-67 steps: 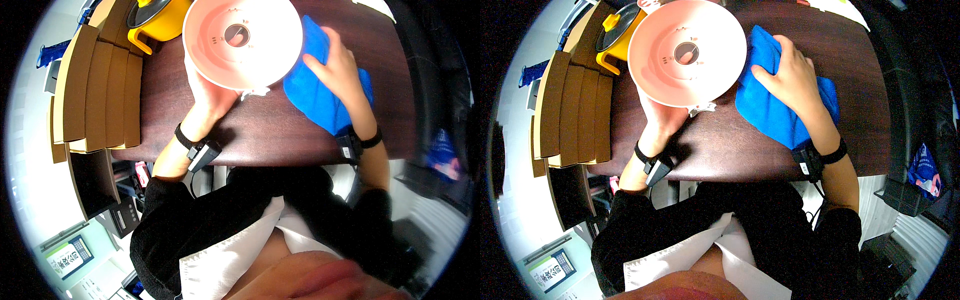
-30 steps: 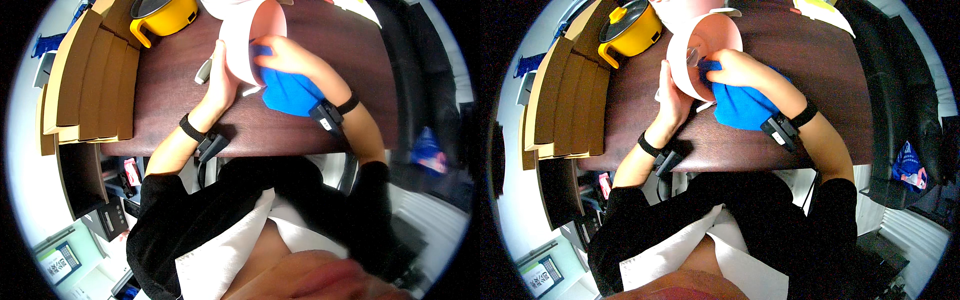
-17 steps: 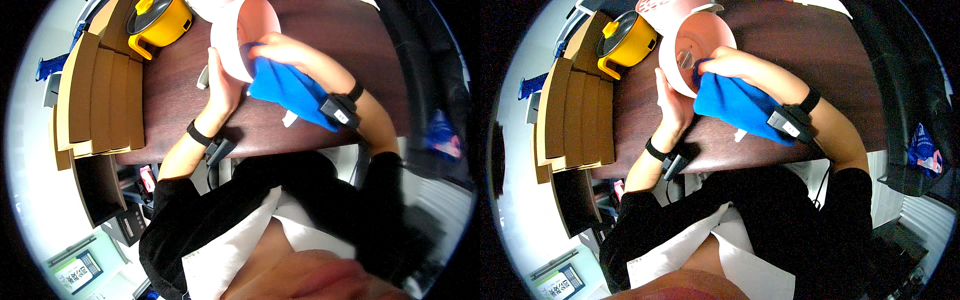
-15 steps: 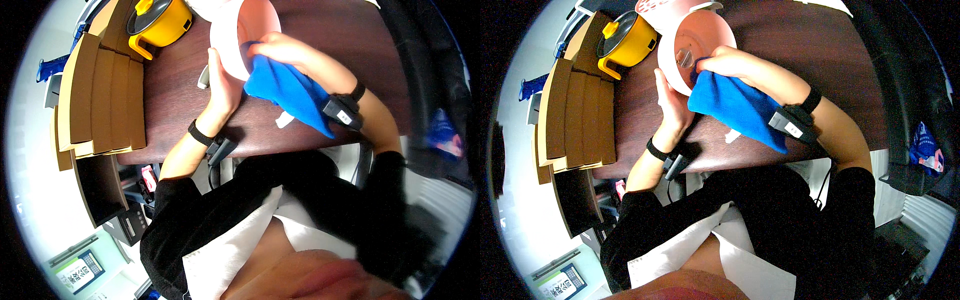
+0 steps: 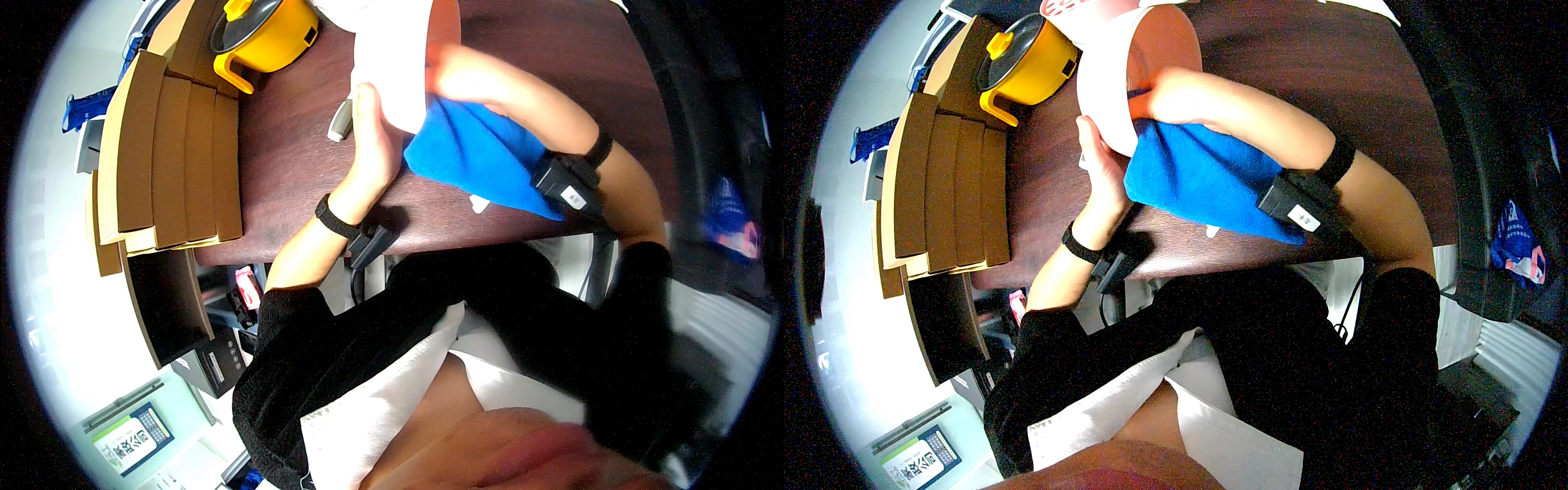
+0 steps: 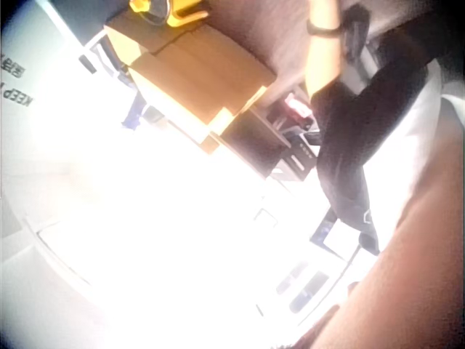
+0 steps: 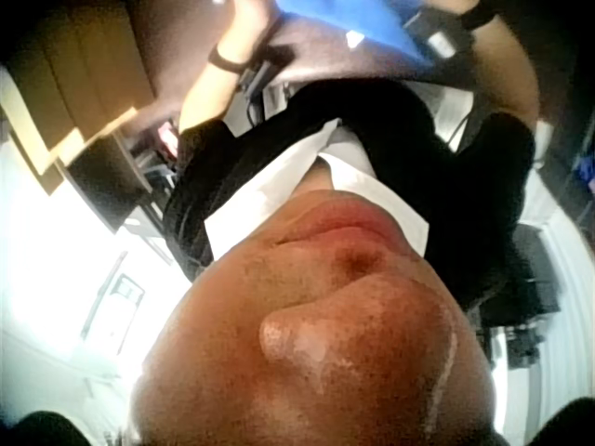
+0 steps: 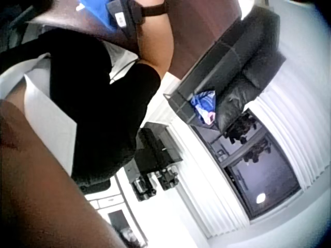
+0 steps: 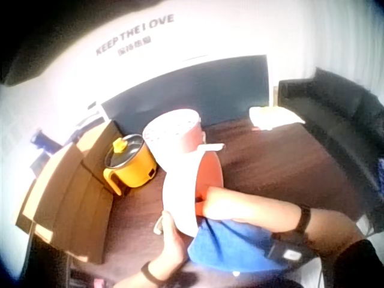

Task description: The person wipes a pink circular appliance part with a blue cloth, then attaches two white curved plastic pieces to its rim. They continue to wipe the part and adjust the attached pieces.

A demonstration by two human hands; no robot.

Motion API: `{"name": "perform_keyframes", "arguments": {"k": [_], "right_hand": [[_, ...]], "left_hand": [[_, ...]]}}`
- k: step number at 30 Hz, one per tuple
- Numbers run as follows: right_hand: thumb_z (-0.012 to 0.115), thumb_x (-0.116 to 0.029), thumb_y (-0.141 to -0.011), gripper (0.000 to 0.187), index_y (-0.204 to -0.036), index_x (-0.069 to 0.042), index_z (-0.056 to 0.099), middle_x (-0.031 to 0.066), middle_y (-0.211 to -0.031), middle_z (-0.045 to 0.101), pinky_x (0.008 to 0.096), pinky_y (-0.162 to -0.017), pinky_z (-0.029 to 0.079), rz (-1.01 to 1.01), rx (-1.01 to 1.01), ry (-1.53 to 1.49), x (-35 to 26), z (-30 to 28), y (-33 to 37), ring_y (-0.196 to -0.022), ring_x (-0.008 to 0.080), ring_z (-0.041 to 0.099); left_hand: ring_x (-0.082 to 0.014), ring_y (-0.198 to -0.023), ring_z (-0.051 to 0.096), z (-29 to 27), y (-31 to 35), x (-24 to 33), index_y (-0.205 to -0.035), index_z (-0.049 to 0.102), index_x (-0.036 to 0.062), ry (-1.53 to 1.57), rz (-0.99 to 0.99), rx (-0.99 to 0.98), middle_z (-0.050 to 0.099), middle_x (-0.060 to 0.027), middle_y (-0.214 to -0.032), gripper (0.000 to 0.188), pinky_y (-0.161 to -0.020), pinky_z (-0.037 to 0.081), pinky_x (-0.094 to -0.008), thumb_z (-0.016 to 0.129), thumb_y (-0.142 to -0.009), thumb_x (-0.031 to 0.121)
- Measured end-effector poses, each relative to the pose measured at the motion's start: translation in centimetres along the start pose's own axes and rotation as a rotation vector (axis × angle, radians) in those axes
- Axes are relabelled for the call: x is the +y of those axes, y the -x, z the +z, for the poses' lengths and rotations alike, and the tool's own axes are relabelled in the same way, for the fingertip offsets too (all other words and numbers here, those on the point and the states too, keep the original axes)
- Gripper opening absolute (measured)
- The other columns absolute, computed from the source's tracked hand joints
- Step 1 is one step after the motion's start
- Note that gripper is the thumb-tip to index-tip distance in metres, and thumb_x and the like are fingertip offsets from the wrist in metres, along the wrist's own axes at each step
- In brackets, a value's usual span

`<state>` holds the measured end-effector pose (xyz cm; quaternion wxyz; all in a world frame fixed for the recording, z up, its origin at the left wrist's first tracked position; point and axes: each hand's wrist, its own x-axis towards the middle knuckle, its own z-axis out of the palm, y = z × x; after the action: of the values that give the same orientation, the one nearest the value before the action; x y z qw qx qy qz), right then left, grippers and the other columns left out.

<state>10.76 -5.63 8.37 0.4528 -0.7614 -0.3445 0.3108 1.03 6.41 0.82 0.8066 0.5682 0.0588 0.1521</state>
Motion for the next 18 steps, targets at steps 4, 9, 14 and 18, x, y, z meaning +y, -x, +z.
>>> {"name": "perform_keyframes", "arguments": {"k": [4,9,14,18], "right_hand": [[0.058,-0.019,-0.095,0.032,-0.123,-0.003,0.061,0.0123,-0.118,0.066,0.0329,-0.095,0.049,-0.009,0.0,-0.179,0.5,0.3,-0.7,-0.108,0.019,0.062],[0.054,-0.017,-0.095,0.036,-0.127,-0.001,0.058,0.0109,-0.114,0.065,0.0277,-0.092,0.048,-0.318,-0.137,-0.59,7.1,-1.3,-1.2,-0.104,0.0174,0.062],[0.041,-0.006,-0.1,0.035,-0.134,-0.001,0.051,0.0121,-0.133,0.054,0.0288,-0.106,0.039,-0.369,0.013,-0.794,4.9,-1.2,5.2,-0.119,0.0162,0.054],[0.047,-0.011,-0.098,0.035,-0.131,-0.002,0.054,0.0111,-0.126,0.058,0.0295,-0.101,0.043,-0.375,-0.016,-0.849,3.3,-1.9,5.2,-0.112,0.0157,0.057]], "left_hand": [[-0.0224,-0.115,0.056,-0.4,-0.2,-0.2,-0.138,0.043,0.006,-0.027,0.026,0.034,0.057,-0.011,-0.128,0.082,-0.099,0.045,-0.0387,0.026,-0.093,0.072],[-0.025,-0.119,0.054,-1.1,-0.4,-1.0,-0.14,0.041,0.0069,0.03,-0.001,-0.01,0.055,-0.0125,-0.13,0.086,-0.101,0.045,-0.0401,0.029,-0.09,0.075],[-0.0284,-0.132,0.043,-0.3,-0.8,-0.5,-0.146,0.034,0.0064,0.081,0.023,-0.112,0.044,-0.0138,-0.144,0.081,-0.111,0.033,-0.0434,0.026,-0.095,0.069],[-0.0298,-0.135,0.039,-0.3,0.1,0.5,-0.148,0.03,0.0056,0.106,-0.015,-0.066,0.039,-0.0137,-0.149,0.076,-0.114,0.028,-0.0445,0.023,-0.098,0.063]]}}
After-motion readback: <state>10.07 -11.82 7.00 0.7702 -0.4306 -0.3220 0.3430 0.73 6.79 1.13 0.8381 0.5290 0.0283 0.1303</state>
